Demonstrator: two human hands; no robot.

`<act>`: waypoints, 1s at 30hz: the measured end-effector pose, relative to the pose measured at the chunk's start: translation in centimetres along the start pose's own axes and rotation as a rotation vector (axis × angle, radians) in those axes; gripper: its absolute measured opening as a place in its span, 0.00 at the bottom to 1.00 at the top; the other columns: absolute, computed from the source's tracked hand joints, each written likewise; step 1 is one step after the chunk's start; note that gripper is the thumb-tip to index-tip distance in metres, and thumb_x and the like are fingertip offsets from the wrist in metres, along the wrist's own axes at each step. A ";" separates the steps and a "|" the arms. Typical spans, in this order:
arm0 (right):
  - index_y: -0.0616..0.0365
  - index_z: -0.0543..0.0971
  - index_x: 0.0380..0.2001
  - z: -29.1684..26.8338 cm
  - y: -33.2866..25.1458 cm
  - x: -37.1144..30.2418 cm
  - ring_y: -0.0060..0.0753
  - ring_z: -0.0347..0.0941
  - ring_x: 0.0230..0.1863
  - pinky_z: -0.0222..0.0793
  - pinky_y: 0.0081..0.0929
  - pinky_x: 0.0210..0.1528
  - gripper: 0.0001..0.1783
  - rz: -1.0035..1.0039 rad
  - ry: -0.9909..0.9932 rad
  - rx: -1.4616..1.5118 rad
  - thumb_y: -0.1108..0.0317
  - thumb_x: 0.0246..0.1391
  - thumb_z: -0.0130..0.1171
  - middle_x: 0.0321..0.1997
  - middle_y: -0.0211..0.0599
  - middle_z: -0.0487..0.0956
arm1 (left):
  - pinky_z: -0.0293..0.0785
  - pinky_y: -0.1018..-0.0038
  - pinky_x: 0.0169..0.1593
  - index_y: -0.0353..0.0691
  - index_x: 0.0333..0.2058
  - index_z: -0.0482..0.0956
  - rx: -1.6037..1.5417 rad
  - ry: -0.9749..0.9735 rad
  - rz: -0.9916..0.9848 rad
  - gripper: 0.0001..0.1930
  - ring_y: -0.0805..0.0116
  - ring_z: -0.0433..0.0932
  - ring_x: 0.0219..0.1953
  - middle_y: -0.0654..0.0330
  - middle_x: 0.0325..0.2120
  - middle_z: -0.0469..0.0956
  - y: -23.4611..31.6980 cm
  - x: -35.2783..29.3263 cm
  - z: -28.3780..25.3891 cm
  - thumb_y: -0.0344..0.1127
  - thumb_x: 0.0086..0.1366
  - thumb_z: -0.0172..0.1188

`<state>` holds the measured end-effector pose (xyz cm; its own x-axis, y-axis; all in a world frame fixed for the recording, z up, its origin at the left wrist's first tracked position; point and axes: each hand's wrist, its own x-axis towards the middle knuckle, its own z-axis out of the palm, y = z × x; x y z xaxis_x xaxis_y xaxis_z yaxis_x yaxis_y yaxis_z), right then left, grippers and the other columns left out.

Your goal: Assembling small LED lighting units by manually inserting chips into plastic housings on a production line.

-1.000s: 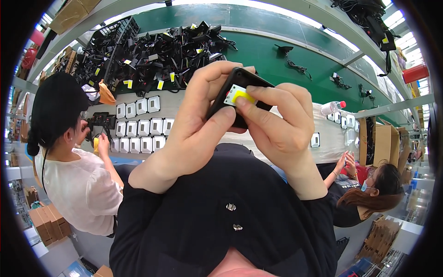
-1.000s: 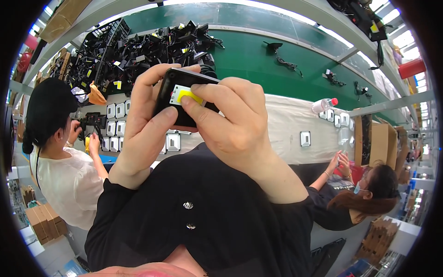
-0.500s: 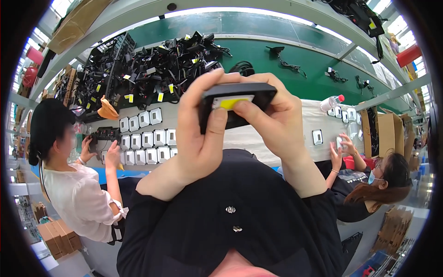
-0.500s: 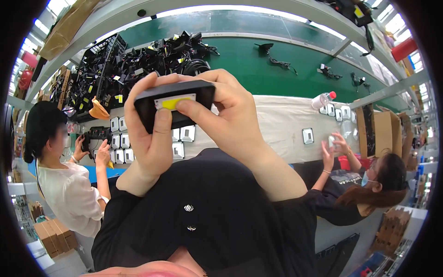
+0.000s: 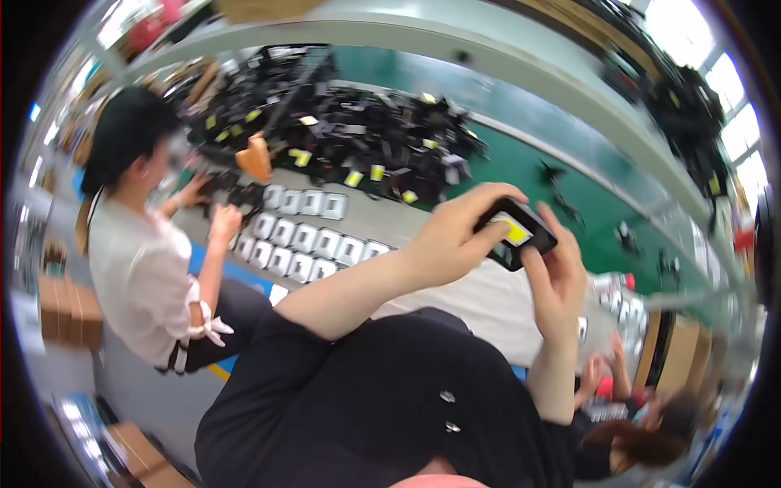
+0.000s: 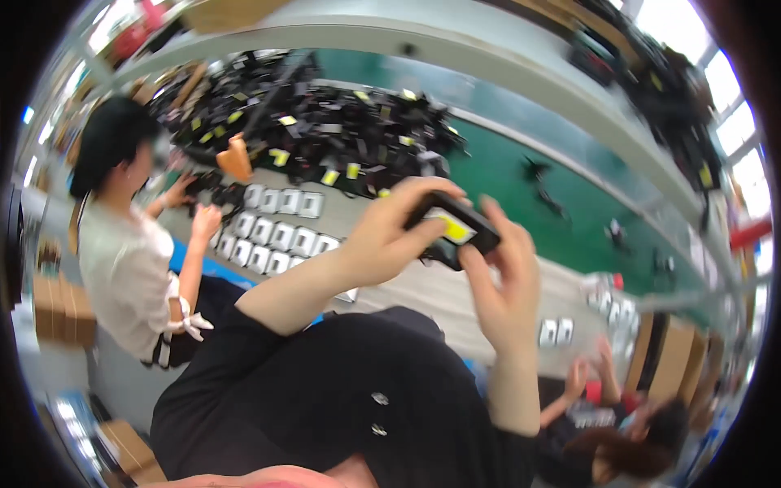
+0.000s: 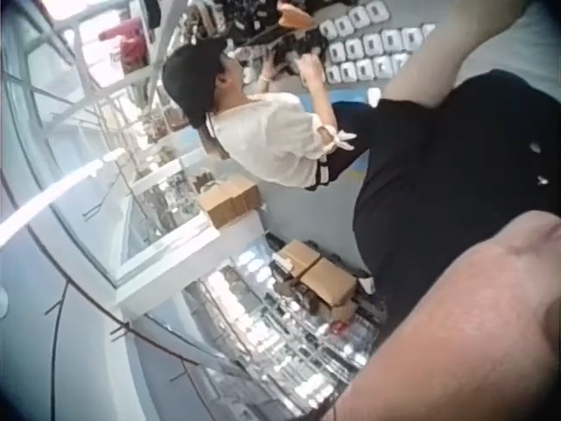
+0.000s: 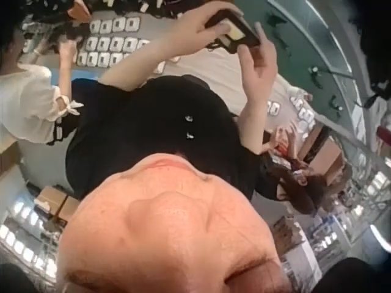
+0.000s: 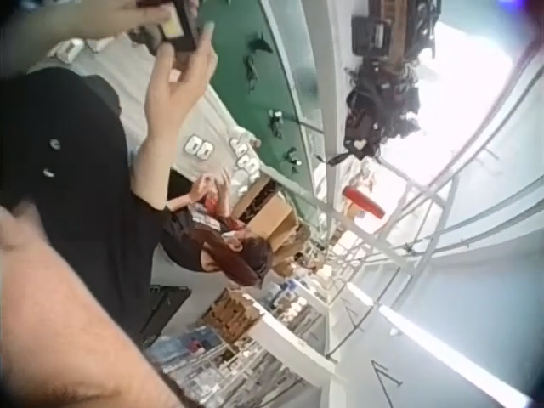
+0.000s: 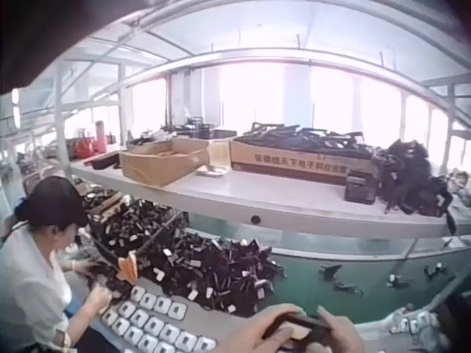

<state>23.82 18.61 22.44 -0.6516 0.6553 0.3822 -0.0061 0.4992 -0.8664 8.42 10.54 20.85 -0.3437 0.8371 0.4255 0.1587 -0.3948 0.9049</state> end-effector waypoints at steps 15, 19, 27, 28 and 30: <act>0.58 0.74 0.47 -4.0 11.8 -5.0 0.30 0.73 0.38 0.69 0.25 0.38 0.22 0.561 -0.277 -0.233 0.67 0.47 0.60 0.40 0.39 0.75 | 0.46 0.57 0.63 0.26 0.58 0.52 1.294 0.911 -0.208 0.43 0.41 0.48 0.61 0.34 0.59 0.48 -14.9 5.0 -33.9 0.52 0.55 0.59; 0.59 0.66 0.55 -4.7 20.0 -0.6 0.26 0.72 0.36 0.68 0.25 0.42 0.29 0.696 -0.279 -0.091 0.64 0.49 0.59 0.36 0.38 0.77 | 0.67 0.73 0.52 0.30 0.52 0.63 0.727 0.548 -0.230 0.23 0.63 0.70 0.48 0.50 0.52 0.62 -15.5 3.1 -23.6 0.33 0.61 0.55; 0.58 0.55 0.61 -9.7 40.2 14.3 0.47 0.71 0.48 0.67 0.36 0.50 0.41 0.633 -0.065 -0.760 0.59 0.46 0.59 0.48 0.54 0.72 | 0.68 0.80 0.42 0.33 0.47 0.70 0.518 0.354 -0.741 0.14 0.75 0.73 0.38 0.59 0.41 0.74 -13.5 -5.3 -13.7 0.28 0.62 0.52; 0.60 0.60 0.59 -10.1 40.5 17.0 0.53 0.64 0.56 0.62 0.39 0.56 0.37 0.699 -0.135 -0.753 0.58 0.47 0.58 0.53 0.58 0.69 | 0.68 0.79 0.43 0.33 0.46 0.70 0.494 0.411 -0.796 0.14 0.75 0.73 0.38 0.58 0.40 0.74 -13.0 -6.6 -12.9 0.28 0.62 0.51; 0.60 0.70 0.51 -9.7 43.7 19.9 0.46 0.66 0.55 0.60 0.36 0.58 0.22 0.217 -0.230 -0.734 0.61 0.56 0.48 0.52 0.49 0.71 | 0.69 0.78 0.44 0.32 0.46 0.70 0.503 0.476 -0.789 0.14 0.73 0.74 0.39 0.58 0.40 0.74 -12.9 -9.6 -12.0 0.28 0.62 0.51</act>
<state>17.88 58.99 -4.73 -0.7216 0.6872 0.0842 0.5876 0.6722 -0.4503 -1.47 3.07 5.03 -0.8283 0.5102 -0.2316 0.0604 0.4922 0.8684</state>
